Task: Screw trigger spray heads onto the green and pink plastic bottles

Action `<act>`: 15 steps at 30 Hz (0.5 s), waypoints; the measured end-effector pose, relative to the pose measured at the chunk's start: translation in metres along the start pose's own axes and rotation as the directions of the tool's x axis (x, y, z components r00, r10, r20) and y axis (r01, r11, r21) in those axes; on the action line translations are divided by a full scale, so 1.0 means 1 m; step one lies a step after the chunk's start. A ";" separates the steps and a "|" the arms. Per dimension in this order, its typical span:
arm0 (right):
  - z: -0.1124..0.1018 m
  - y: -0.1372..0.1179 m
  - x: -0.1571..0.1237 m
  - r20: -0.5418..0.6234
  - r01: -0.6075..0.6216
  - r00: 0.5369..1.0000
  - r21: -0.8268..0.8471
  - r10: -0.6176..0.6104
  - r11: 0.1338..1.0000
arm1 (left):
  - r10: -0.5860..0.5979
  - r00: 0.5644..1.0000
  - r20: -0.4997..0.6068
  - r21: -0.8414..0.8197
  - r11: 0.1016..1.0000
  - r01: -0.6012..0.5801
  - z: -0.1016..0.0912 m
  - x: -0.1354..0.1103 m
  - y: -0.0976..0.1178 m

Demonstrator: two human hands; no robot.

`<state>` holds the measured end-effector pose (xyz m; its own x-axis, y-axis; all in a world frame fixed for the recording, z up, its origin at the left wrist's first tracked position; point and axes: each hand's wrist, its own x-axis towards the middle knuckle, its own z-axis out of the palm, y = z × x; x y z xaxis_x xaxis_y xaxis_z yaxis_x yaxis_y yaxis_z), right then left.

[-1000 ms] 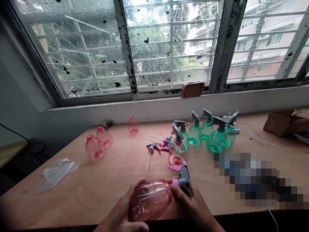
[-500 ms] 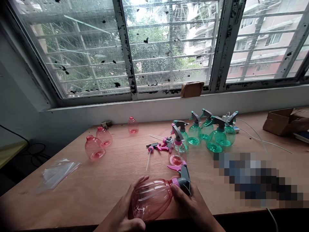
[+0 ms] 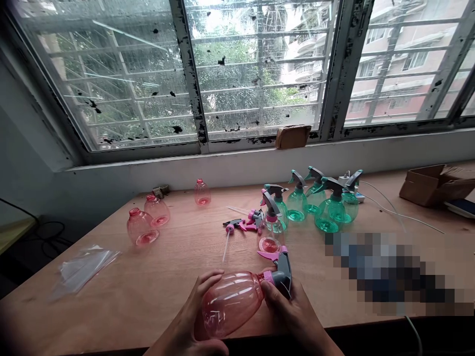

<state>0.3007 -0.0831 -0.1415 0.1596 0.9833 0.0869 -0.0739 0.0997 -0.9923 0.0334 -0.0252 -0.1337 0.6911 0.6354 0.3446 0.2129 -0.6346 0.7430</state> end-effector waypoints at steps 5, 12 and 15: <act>-0.003 0.007 0.002 -0.068 0.004 0.998 0.006 -0.004 1.000 | -0.112 0.993 0.035 0.017 0.994 0.111 -0.001 -0.006 0.002; -0.002 0.004 0.002 -0.092 0.016 0.996 0.066 -0.010 0.998 | -0.109 0.994 0.008 -0.007 0.994 0.109 -0.003 -0.001 -0.004; 0.000 0.002 0.001 -0.092 0.017 0.996 0.061 -0.011 0.998 | -0.093 0.995 -0.030 0.005 0.996 0.093 -0.001 -0.001 -0.006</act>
<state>0.3008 -0.0822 -0.1434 0.2507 0.9639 0.0893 -0.1312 0.1252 -0.9834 0.0306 -0.0215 -0.1375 0.6470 0.7047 0.2911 0.2798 -0.5746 0.7691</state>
